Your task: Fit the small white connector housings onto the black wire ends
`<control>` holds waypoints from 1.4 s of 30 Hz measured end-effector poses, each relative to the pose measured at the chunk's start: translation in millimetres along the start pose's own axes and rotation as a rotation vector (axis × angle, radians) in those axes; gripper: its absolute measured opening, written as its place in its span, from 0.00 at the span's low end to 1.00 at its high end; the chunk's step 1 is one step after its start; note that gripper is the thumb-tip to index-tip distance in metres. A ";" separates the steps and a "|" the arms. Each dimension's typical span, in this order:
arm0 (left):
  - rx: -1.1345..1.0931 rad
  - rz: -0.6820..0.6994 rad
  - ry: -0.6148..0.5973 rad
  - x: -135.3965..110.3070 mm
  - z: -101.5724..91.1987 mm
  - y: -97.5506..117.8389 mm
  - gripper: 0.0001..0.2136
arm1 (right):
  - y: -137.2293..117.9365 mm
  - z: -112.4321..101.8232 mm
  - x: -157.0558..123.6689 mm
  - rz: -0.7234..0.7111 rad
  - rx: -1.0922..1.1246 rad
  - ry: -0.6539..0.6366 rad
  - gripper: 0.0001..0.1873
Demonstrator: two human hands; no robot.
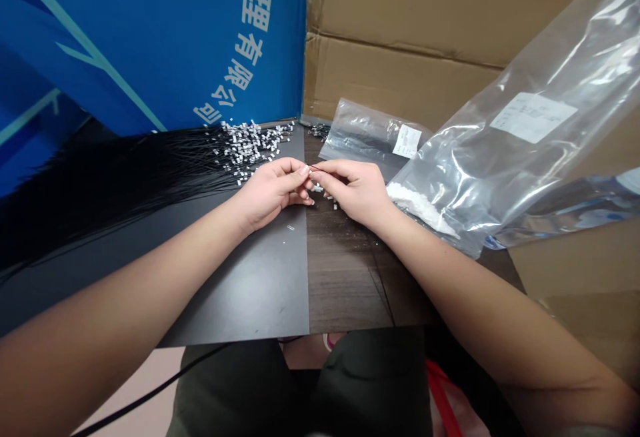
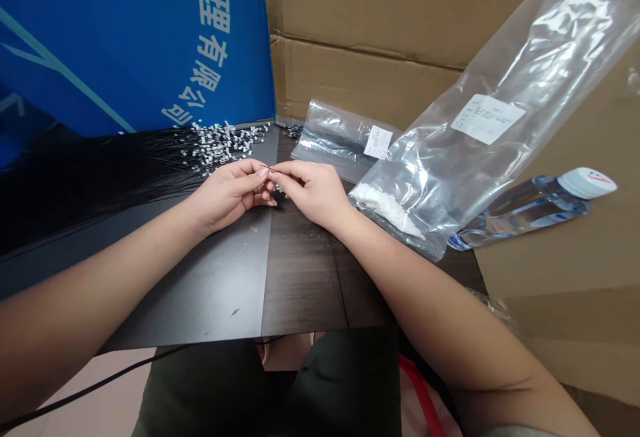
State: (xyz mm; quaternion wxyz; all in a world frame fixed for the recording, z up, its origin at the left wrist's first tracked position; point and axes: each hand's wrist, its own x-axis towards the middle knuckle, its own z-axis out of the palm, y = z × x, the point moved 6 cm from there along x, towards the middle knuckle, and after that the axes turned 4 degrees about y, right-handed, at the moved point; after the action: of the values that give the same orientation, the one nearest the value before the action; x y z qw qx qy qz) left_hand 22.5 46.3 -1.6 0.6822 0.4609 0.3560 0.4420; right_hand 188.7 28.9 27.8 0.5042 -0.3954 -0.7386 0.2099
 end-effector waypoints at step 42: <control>0.075 0.019 0.018 0.6 -1.2 1.0 0.19 | 3.2 3.7 -1.0 0.103 0.050 -0.045 0.11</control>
State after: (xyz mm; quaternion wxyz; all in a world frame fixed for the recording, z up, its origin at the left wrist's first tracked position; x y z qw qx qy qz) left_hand 21.4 47.5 -1.1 0.6570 0.4856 0.3739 0.4390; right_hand 186.7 30.3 23.5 0.4855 -0.4154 -0.7229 0.2630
